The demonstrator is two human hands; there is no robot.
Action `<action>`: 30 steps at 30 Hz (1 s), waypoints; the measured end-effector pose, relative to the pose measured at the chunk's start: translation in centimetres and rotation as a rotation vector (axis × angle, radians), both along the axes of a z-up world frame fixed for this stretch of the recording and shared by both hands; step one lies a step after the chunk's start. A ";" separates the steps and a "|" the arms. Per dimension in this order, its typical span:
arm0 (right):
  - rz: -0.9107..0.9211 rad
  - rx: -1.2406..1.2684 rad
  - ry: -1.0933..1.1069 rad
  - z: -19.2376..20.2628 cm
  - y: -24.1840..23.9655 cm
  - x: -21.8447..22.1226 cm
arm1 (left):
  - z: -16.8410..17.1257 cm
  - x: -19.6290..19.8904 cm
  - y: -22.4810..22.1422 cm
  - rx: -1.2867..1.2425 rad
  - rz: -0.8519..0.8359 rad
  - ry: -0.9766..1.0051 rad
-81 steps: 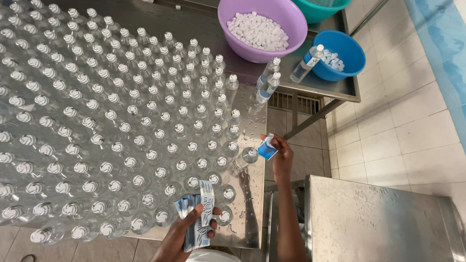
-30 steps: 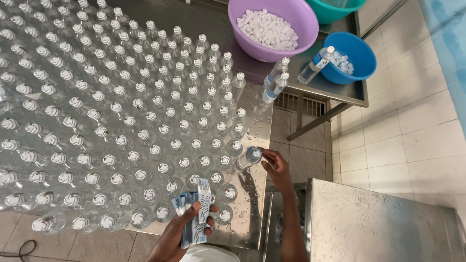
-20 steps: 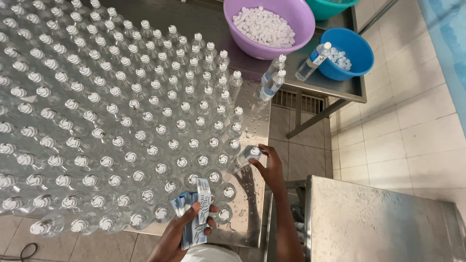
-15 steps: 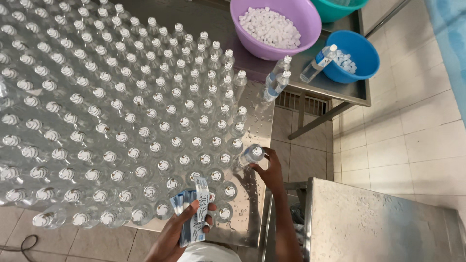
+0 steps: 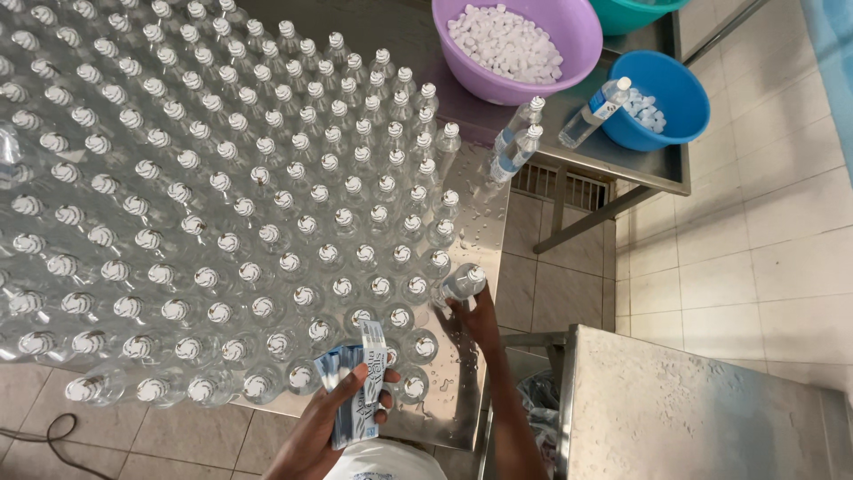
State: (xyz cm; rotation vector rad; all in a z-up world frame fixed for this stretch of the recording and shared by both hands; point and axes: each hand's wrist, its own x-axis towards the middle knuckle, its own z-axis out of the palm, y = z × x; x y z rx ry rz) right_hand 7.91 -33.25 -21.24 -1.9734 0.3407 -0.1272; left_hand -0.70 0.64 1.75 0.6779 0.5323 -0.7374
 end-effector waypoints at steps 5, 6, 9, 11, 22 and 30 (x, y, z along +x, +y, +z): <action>-0.042 0.111 0.112 -0.6 1.3 0.0 | 0.5 -0.1 0.2 0.019 0.007 -0.003; -0.069 0.155 0.155 -0.3 1.7 0.1 | 0.4 -0.1 0.2 0.013 0.010 -0.011; -0.087 0.177 0.151 -1.6 1.6 0.0 | -0.1 -0.1 0.3 0.017 0.022 -0.019; -0.084 0.191 0.158 -0.8 1.8 0.0 | -0.4 -0.1 0.4 0.012 0.016 -0.021; -0.181 -0.161 -0.129 2.7 0.3 2.4 | -0.8 1.1 0.0 0.046 0.040 0.060; -0.356 -0.349 -0.162 1.4 -10.0 18.0 | -4.4 0.3 1.5 0.004 0.037 -0.044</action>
